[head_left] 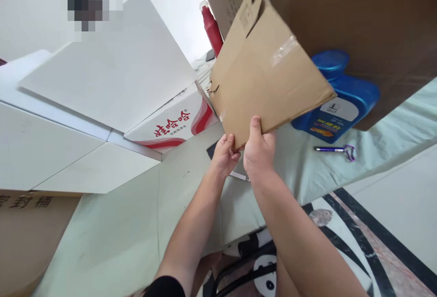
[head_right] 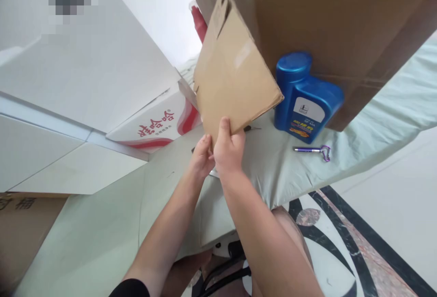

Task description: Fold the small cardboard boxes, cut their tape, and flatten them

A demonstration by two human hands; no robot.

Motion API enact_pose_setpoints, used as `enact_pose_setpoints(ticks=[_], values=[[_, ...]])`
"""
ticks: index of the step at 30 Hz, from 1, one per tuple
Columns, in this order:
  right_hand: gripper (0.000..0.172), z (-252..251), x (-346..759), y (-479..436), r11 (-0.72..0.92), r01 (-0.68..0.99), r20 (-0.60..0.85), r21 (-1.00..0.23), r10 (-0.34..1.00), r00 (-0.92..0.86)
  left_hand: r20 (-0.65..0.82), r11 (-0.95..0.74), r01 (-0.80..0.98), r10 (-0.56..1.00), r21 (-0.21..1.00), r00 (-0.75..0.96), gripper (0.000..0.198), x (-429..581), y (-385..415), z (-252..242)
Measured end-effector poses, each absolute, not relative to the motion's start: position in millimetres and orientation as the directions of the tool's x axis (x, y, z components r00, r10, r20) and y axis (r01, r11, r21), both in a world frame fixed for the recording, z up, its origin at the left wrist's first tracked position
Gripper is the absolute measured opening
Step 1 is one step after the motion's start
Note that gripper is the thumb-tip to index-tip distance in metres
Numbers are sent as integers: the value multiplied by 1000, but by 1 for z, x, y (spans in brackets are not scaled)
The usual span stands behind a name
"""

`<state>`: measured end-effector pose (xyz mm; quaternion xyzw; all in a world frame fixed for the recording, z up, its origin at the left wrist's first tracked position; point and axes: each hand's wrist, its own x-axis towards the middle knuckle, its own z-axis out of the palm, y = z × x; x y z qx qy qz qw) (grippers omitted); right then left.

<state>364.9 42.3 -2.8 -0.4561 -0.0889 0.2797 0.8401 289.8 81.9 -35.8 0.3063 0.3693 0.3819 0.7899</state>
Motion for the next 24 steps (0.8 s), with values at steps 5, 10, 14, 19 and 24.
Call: enact_pose_setpoints(ticks=[5, 10, 14, 19, 24], values=[[28, -5, 371, 49, 328, -599, -218, -731, 719, 660, -335, 425, -466, 904, 776, 265, 32, 299, 103, -34], [44, 2, 372, 49, 216, -723, -365, -656, 748, 554, -380, 412, -488, 909, 769, 169, 22, 313, 134, -13], [39, 6, 372, 48, 219, -725, -364, -653, 749, 553, -437, 428, -473, 894, 770, 97, 19, 326, 158, -8], [34, 6, 373, 48, 212, -719, -376, -662, 736, 563, -487, 453, -455, 872, 766, 49, 13, 338, 178, -14], [30, 4, 373, 47, 229, -685, -346, -691, 728, 592, -510, 520, -372, 850, 769, 132, 13, 334, 172, -18]])
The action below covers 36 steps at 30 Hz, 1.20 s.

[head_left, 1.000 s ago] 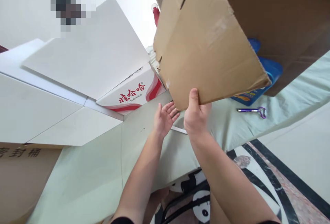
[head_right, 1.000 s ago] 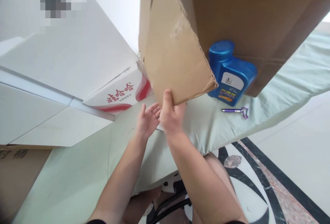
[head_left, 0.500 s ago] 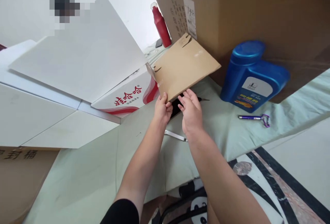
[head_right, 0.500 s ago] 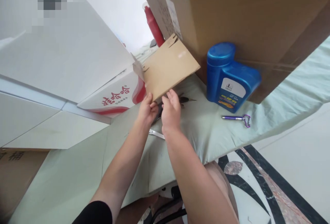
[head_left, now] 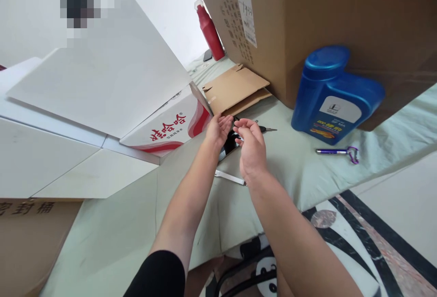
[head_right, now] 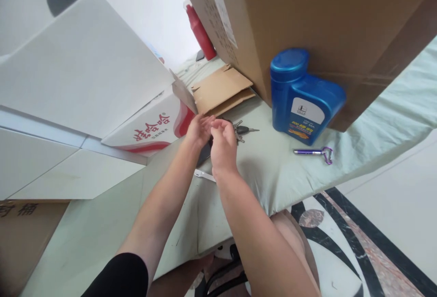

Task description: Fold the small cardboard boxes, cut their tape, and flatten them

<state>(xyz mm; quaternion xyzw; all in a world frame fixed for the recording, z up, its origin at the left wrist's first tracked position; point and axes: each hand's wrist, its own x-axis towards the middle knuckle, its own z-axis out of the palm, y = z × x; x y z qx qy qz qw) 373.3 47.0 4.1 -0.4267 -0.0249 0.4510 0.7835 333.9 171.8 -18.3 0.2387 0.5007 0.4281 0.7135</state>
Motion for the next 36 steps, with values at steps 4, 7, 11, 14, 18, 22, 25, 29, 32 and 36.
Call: enact_pose_setpoints(ticks=[4, 7, 11, 14, 18, 22, 25, 29, 32, 36], values=[[28, 1, 371, 47, 206, -677, -348, -707, 731, 587, -535, 591, -299, 806, 749, 255, 21, 303, 144, -18], [27, 0, 366, 48, 175, -666, -349, -725, 740, 574, -546, 629, -297, 775, 719, 318, 36, 257, 115, -21], [24, -3, 351, 48, 123, -646, -337, -754, 771, 540, -551, 611, -373, 791, 698, 265, 48, 179, 80, -30], [24, -9, 332, 47, 82, -611, -304, -788, 810, 501, -534, 550, -456, 826, 699, 179, 54, 124, 55, -38], [23, -30, 310, 41, 58, -487, -222, -871, 839, 497, -519, 486, -555, 848, 676, 110, 55, 76, 25, -47], [15, -59, 299, 33, 103, -131, 17, -986, 846, 533, -530, 481, -637, 838, 602, 132, 52, 52, 11, -45], [14, -79, 284, 25, 87, 138, 139, -987, 895, 424, -501, 431, -712, 856, 555, 127, 49, 33, 12, -33], [19, -99, 250, 9, 153, 376, 201, -914, 975, 94, -442, 327, -795, 893, 511, 83, 48, 9, 10, -16], [25, -110, 231, -2, 283, 538, 231, -794, 959, -164, -418, 282, -832, 906, 477, 68, 49, -3, 8, -9], [27, -119, 228, -7, 411, 693, 250, -592, 911, -327, -426, 275, -870, 901, 409, 84, 49, -16, 6, -8]])
